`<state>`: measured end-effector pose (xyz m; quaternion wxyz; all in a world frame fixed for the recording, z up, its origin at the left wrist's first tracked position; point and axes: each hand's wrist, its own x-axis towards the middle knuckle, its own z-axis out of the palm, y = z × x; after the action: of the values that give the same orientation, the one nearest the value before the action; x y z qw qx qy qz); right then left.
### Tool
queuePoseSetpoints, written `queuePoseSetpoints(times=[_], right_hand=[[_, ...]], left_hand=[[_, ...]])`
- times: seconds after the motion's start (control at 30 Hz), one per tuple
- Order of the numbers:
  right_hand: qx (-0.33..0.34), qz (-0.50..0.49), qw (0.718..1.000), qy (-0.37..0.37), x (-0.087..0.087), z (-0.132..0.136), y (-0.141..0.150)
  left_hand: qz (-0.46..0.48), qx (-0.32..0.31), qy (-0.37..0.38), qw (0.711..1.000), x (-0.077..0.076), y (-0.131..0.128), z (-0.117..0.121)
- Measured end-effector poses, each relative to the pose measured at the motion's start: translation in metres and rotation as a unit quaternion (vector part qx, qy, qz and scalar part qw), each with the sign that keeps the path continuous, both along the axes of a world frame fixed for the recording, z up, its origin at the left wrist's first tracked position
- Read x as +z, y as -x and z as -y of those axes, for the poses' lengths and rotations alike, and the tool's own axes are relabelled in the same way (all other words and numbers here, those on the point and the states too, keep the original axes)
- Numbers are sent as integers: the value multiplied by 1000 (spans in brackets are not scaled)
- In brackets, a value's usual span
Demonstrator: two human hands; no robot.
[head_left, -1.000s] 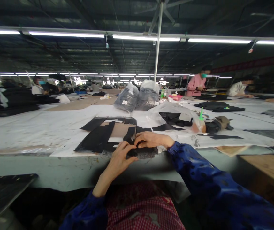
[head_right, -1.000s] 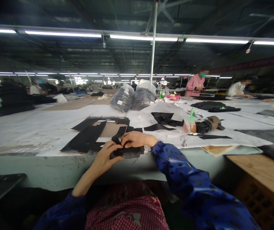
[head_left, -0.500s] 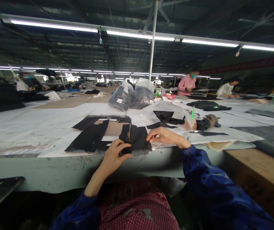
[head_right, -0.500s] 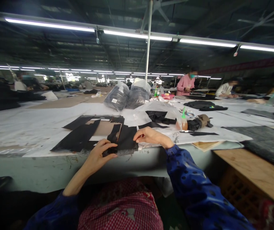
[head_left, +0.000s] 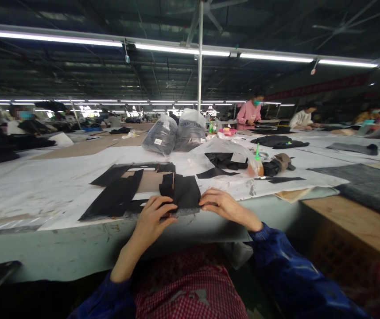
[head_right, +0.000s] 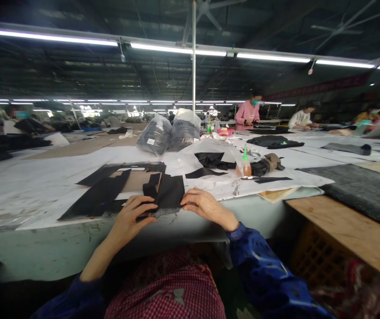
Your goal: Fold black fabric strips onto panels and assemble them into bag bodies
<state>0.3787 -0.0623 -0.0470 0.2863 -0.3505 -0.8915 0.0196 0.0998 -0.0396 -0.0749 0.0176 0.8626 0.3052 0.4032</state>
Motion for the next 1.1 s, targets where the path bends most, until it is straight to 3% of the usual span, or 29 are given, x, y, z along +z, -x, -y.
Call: queuePoseSetpoints(times=[0.13, 0.23, 0.3, 0.5, 0.57, 0.63, 0.7, 0.73, 0.77, 0.83, 0.93, 1.03, 1.1], right_hand=[[-50, -7, 999, 10, 5, -15, -15], [-101, -63, 989, 83, 6, -18, -33], [-116, -89, 985, 87, 7, -14, -39], [-23, 11, 1000, 12, 13, -8, -22], [-14, 33, 999, 9, 14, -13, -16], [-7, 29, 999, 21, 13, -18, -15], [1, -4, 998, 57, 11, -21, -16], [5, -20, 997, 80, 10, -22, -17], [8, -33, 994, 101, 9, -23, -18], [7, -42, 992, 123, 8, -25, -19], [-16, -45, 992, 115, 7, -26, -20], [-40, -53, 991, 116, 7, -26, -19], [-52, -55, 989, 124, 6, -26, -17]], left_hand=[[-53, -9, -42, 998, 8, -25, -13], [-105, -12, -24, 994, 13, -39, -18], [-122, -5, -8, 992, 14, -43, -17], [-102, -9, 40, 994, 15, -40, -10], [-21, -37, 95, 995, 19, -35, -11], [160, -55, 152, 974, 23, -30, -10], [364, -67, 176, 912, 28, -28, -8], [430, -68, 176, 883, 29, -28, -6], [455, -65, 173, 871, 30, -31, -3], [382, -39, 154, 910, 29, -40, 4], [161, 15, 40, 986, 26, -55, 18], [114, 59, -76, 989, 29, -61, 32], [149, 78, -69, 983, 32, -63, 35]])
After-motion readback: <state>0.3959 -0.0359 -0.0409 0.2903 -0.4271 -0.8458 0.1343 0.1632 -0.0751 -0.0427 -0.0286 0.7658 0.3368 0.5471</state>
